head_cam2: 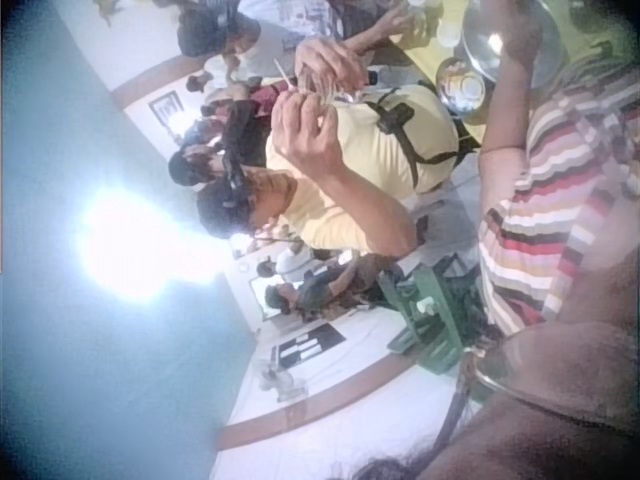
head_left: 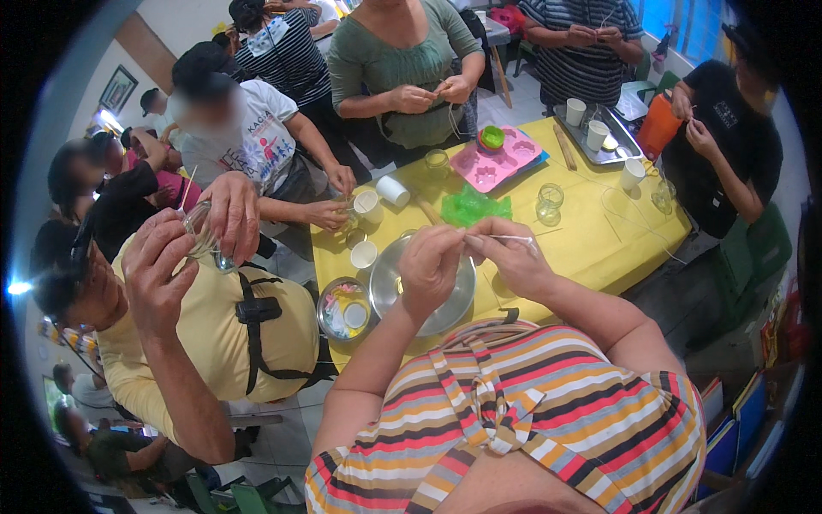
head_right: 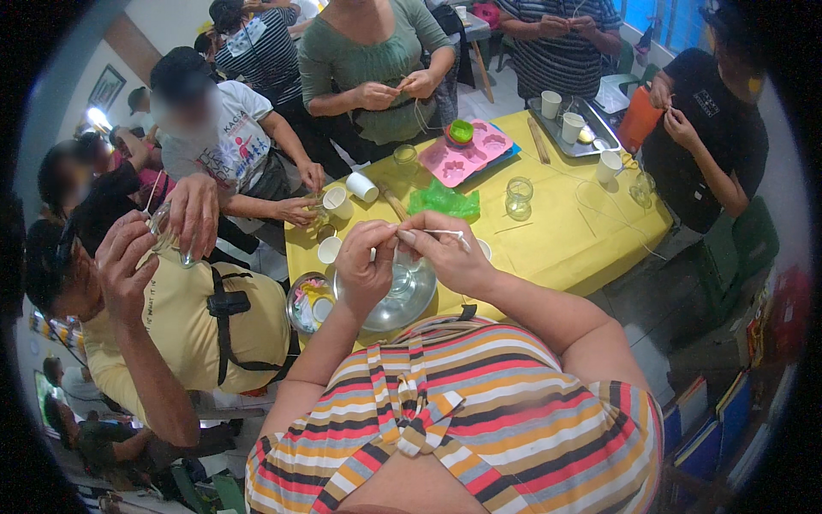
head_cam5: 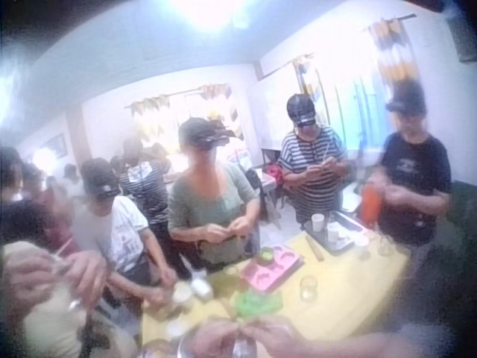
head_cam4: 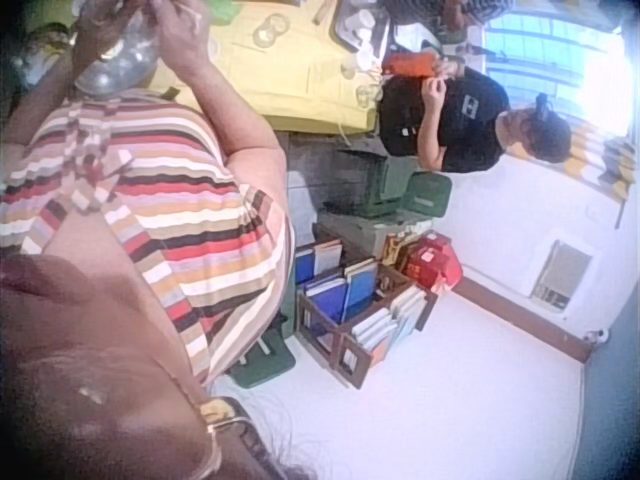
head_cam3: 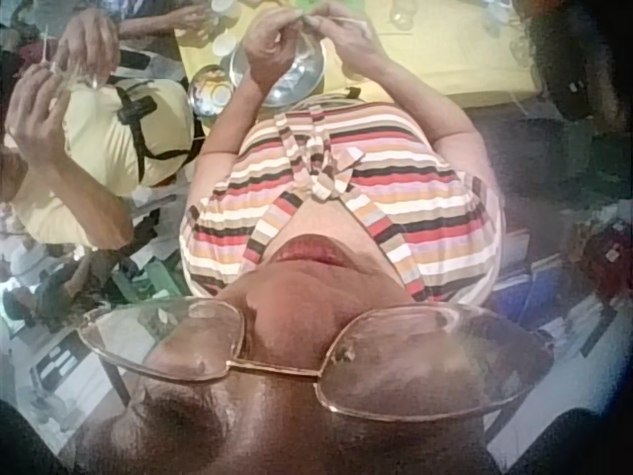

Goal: The person repeatedly dips a wick into a metal bowl of melted wax and then into a cup of water to cool it, building up a candle. They handle the wick with both hands, occasionally adjusting its position, while other people at the table perform the same task.

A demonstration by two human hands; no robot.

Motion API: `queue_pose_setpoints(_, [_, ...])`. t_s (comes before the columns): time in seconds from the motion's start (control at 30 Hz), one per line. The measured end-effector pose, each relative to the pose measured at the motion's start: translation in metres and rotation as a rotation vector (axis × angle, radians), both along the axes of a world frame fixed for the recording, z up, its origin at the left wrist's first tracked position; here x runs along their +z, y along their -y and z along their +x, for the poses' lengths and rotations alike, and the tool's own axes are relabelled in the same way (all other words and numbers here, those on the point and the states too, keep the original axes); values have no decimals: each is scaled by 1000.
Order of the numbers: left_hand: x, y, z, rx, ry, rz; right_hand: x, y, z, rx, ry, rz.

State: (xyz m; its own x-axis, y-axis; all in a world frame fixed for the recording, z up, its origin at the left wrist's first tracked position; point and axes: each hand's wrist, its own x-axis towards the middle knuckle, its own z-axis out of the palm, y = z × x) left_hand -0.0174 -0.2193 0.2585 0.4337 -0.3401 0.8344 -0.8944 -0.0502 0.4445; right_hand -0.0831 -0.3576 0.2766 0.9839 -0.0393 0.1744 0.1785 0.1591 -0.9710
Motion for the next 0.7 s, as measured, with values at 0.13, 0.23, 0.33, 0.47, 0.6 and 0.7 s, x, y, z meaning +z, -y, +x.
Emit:
queue_pose_setpoints(0.13, [-4,0,0,-13,-156,-23,-12,-1,10,0,-67,104])
queue_pose_setpoints(0.23, [-12,-4,2,-18,-215,9,-15,1,12,24,-108,183])
queue_pose_setpoints(0.33, [-9,-9,1,-39,-314,61,-15,1,12,17,-110,164])
queue_pose_setpoints(0.47, [0,-16,0,-78,-419,107,-15,-2,12,-21,-101,116])
queue_pose_setpoints(0.6, [9,-19,-3,-84,-485,117,-12,-5,10,-43,-46,21])
queue_pose_setpoints(0.7, [8,-20,-2,-101,-500,106,-12,-5,9,-53,-22,-16])
